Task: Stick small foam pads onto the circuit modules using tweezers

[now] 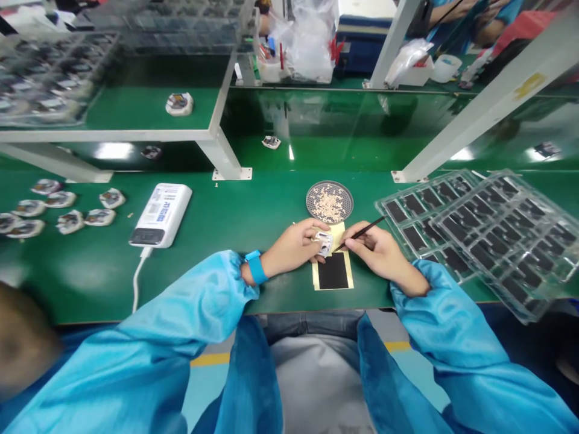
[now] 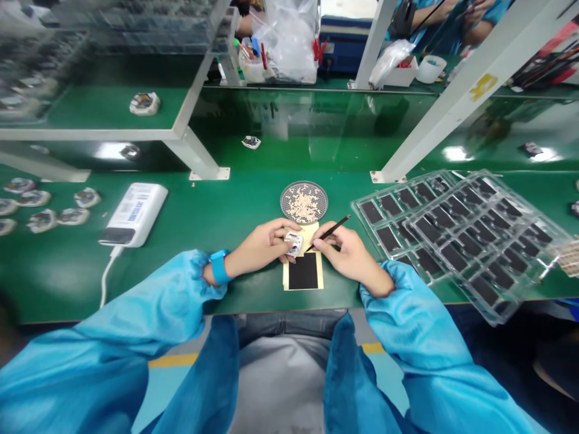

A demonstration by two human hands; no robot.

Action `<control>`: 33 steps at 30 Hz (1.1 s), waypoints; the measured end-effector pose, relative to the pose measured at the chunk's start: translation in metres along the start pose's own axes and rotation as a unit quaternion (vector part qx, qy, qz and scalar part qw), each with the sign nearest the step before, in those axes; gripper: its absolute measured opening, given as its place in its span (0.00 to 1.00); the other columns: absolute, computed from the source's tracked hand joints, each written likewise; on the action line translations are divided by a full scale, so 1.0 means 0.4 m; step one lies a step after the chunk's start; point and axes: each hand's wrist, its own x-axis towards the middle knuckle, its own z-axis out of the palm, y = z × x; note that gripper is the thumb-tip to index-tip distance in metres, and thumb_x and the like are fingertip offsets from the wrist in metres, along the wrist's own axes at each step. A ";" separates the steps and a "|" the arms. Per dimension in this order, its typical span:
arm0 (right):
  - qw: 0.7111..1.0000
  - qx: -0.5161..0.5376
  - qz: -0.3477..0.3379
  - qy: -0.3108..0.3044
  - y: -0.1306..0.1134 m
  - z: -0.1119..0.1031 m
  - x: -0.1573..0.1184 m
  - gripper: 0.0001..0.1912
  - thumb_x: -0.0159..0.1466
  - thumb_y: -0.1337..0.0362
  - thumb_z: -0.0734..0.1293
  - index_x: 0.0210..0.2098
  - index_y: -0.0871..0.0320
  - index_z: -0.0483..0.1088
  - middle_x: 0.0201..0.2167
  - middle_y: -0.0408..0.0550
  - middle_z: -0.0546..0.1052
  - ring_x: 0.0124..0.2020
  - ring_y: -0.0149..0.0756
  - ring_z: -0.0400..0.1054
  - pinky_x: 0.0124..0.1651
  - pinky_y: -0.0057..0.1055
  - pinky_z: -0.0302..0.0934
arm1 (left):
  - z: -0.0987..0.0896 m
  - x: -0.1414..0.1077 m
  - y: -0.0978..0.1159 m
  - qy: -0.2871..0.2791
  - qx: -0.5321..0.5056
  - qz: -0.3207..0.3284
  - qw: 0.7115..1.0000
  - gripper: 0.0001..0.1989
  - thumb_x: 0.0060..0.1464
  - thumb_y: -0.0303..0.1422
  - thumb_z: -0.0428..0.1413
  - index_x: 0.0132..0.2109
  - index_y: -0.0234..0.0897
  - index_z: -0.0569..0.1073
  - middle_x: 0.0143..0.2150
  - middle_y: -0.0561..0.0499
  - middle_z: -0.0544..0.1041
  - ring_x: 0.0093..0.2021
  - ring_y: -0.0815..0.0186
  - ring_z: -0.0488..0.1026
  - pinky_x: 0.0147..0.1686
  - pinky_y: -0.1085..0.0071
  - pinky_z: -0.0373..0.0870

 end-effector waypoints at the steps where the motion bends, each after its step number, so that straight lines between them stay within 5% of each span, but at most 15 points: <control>1: 1.000 0.004 0.002 -0.001 -0.002 -0.001 0.000 0.09 0.67 0.58 0.71 0.42 0.56 0.71 0.38 0.48 0.79 0.40 0.37 0.78 0.47 0.35 0.73 | 0.002 -0.001 0.002 0.004 0.002 -0.004 1.000 0.19 0.53 0.19 0.54 0.52 0.32 0.69 0.35 0.49 0.79 0.28 0.66 0.81 0.25 0.77 0.76; 5: 0.999 0.045 -0.014 0.005 -0.022 -0.003 -0.004 0.08 0.68 0.60 0.70 0.42 0.57 0.71 0.37 0.49 0.79 0.37 0.35 0.77 0.44 0.34 0.73 | 0.011 -0.002 0.001 0.024 0.009 -0.018 1.000 0.15 0.54 0.20 0.55 0.49 0.32 0.70 0.33 0.49 0.80 0.27 0.67 0.80 0.24 0.77 0.76; 9: 0.990 0.066 -0.094 0.078 -0.044 0.006 -0.010 0.05 0.68 0.63 0.70 0.42 0.56 0.70 0.38 0.49 0.78 0.37 0.36 0.76 0.41 0.35 0.73 | 0.018 -0.001 -0.007 0.044 0.021 -0.006 0.999 0.13 0.55 0.29 0.62 0.46 0.35 0.69 0.33 0.49 0.80 0.26 0.65 0.80 0.21 0.77 0.74; 15: 0.960 -0.075 -0.222 0.153 -0.043 0.034 -0.009 0.06 0.65 0.67 0.71 0.42 0.54 0.73 0.38 0.51 0.80 0.42 0.42 0.76 0.47 0.44 0.73 | 0.021 0.001 -0.018 0.058 0.016 0.010 0.998 0.11 0.56 0.28 0.61 0.45 0.35 0.70 0.33 0.49 0.80 0.26 0.66 0.80 0.20 0.78 0.74; 21: 0.947 -0.151 -0.259 0.114 -0.037 0.035 -0.012 0.14 0.62 0.75 0.70 0.45 0.53 0.76 0.41 0.51 0.81 0.44 0.43 0.77 0.47 0.45 0.73 | 0.021 -0.001 -0.013 0.057 0.006 0.008 0.998 0.09 0.58 0.27 0.59 0.46 0.35 0.70 0.32 0.49 0.80 0.27 0.66 0.80 0.20 0.77 0.74; 33: 0.950 -0.169 -0.248 0.091 -0.043 0.034 -0.011 0.13 0.63 0.74 0.69 0.44 0.52 0.75 0.42 0.51 0.81 0.45 0.43 0.77 0.48 0.45 0.73 | 0.021 0.000 -0.015 0.055 -0.003 0.006 0.998 0.12 0.54 0.23 0.59 0.46 0.35 0.71 0.33 0.49 0.80 0.27 0.67 0.80 0.22 0.78 0.75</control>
